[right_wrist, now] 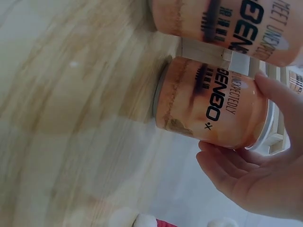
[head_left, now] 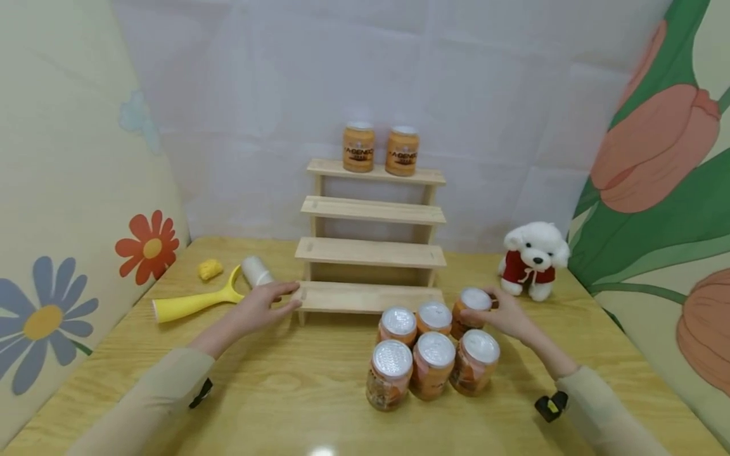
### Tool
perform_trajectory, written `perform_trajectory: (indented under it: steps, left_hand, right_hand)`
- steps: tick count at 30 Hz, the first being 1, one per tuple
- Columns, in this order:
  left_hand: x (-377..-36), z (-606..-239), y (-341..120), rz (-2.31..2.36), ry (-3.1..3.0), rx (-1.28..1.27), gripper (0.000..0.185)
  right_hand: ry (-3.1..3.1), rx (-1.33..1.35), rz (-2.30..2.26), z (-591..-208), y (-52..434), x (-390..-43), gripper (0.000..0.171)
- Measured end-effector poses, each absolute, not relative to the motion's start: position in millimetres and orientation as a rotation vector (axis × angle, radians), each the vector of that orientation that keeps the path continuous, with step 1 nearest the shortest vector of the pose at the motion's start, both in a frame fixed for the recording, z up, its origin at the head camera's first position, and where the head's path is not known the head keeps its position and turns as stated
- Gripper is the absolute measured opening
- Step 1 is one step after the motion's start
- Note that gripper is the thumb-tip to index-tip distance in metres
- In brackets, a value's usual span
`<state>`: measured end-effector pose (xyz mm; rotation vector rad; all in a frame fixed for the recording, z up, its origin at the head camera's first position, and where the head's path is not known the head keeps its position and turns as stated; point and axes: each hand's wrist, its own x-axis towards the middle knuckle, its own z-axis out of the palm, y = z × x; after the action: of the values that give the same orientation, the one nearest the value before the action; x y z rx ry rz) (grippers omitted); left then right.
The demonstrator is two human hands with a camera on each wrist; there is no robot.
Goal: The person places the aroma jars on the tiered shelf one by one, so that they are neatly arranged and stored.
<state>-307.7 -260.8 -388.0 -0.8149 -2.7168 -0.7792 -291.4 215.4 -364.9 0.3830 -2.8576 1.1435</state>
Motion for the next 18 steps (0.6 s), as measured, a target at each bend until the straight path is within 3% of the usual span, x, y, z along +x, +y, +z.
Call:
perform_trajectory:
  steps: [18]
  left_hand:
    - [-306,-386,-261,-0.795,-2.708,-0.813,0.044]
  right_hand:
    - [-2.792,0.363,1.139,-325,215,-287,0.063]
